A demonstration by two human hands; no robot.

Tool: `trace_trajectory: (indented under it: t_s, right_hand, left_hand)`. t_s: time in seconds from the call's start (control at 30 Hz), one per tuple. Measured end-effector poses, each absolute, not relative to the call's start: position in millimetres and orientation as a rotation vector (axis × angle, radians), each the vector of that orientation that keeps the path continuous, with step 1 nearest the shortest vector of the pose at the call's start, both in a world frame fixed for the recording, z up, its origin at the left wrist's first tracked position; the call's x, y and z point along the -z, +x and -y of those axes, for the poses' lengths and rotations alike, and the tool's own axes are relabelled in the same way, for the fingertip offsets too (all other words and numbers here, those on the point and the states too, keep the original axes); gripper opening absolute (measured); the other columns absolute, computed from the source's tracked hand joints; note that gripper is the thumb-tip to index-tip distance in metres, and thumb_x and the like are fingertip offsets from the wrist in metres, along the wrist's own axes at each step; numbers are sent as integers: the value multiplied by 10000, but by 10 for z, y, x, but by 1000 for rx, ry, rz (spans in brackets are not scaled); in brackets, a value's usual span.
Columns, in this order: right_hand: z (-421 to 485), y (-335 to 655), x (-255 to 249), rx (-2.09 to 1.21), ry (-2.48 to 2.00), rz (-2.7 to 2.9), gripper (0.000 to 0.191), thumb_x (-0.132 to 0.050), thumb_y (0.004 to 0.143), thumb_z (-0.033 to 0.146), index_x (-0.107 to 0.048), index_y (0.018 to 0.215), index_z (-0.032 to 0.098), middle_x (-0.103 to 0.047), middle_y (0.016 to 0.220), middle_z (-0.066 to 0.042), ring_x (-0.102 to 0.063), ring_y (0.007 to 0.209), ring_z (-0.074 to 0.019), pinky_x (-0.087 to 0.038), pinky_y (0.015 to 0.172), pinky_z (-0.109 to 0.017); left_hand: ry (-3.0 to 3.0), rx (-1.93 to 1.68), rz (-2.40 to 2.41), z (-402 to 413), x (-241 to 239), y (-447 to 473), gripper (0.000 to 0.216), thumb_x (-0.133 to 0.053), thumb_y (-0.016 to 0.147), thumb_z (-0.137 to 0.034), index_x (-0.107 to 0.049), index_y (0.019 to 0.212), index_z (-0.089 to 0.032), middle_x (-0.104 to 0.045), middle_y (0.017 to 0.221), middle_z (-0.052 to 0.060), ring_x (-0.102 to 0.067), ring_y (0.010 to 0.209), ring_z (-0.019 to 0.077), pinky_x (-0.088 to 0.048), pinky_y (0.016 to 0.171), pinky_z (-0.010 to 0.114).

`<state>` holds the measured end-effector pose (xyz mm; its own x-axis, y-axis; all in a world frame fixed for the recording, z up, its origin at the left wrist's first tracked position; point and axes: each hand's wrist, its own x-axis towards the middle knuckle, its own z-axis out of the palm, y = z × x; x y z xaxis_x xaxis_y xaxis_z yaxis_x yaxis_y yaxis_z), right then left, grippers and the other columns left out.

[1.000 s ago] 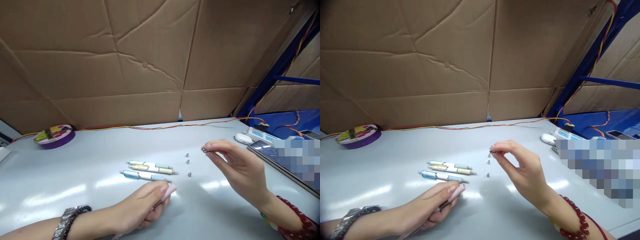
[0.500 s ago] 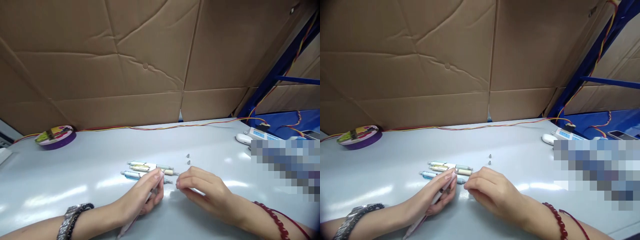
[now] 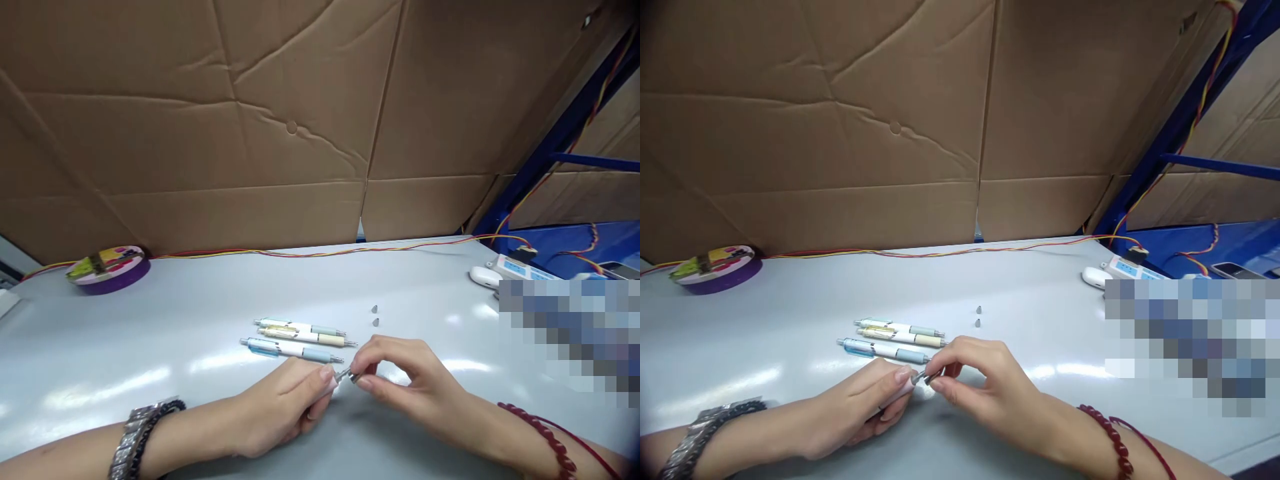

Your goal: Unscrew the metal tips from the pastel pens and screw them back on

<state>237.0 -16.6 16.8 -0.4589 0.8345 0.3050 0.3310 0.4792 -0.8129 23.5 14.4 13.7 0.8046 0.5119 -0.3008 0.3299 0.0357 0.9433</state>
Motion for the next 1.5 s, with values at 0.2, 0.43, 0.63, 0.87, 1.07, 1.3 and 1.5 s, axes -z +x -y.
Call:
trace_trajectory:
  t_s: [0.2,0.43,0.63,0.87,1.07,1.3,1.5]
  right_hand:
    - [137,2409,-191,-843,-966,1963,81,-567,853,166,-619,900,207,-630,794,6,-564,705,-101,-461,657,-195]
    - [91,2419,-175,-855,-911,2053,102,-574,845,141,-641,902,193,-648,823,-14,-585,727,-110,-479,691,-211]
    - [115,2342,-135,-830,-914,2079,114,-562,850,145,-651,908,185,-684,807,-14,-620,704,-104,-491,668,-186]
    - [100,2313,-58,-673,-877,2116,103,-565,873,232,-648,899,177,-692,761,-16,-623,654,-101,-489,638,-182]
    - [91,2292,-46,-501,-779,2153,124,-511,904,208,-627,907,166,-693,753,-34,-625,658,-108,-495,620,-188]
    - [78,2310,-19,-436,-752,2210,213,-453,937,315,-609,906,173,-687,739,-32,-601,637,-111,-480,607,-204]
    - [66,2263,46,-345,-747,2299,446,-314,968,422,-541,672,178,-557,554,3,-464,515,-109,-381,514,-221]
  left_hand:
    - [1563,-166,-673,-150,-109,226,535,-218,901,-607,-357,606,-184,-347,506,-53,-295,406,75,-241,391,202]
    - [1611,-164,-687,-132,-163,241,524,-204,918,-570,-347,589,-187,-337,505,-50,-298,415,84,-254,408,209]
    - [1651,-112,-718,-138,-185,253,490,-224,920,-544,-373,623,-183,-371,548,-43,-322,427,83,-267,414,203]
    - [1646,-108,-697,-157,-123,248,459,-243,931,-524,-374,659,-179,-388,580,-44,-316,437,74,-269,420,194]
    - [1677,-168,-682,-132,-121,256,392,-273,943,-488,-408,740,-180,-388,592,-51,-309,449,72,-264,448,199]
    - [1717,-121,-674,-135,-156,252,386,-287,940,-473,-375,699,-184,-357,568,-49,-306,466,88,-256,449,210]
    - [1884,-160,-623,-136,-159,254,412,-288,940,-429,-309,614,-179,-282,559,-45,-292,534,105,-233,495,229]
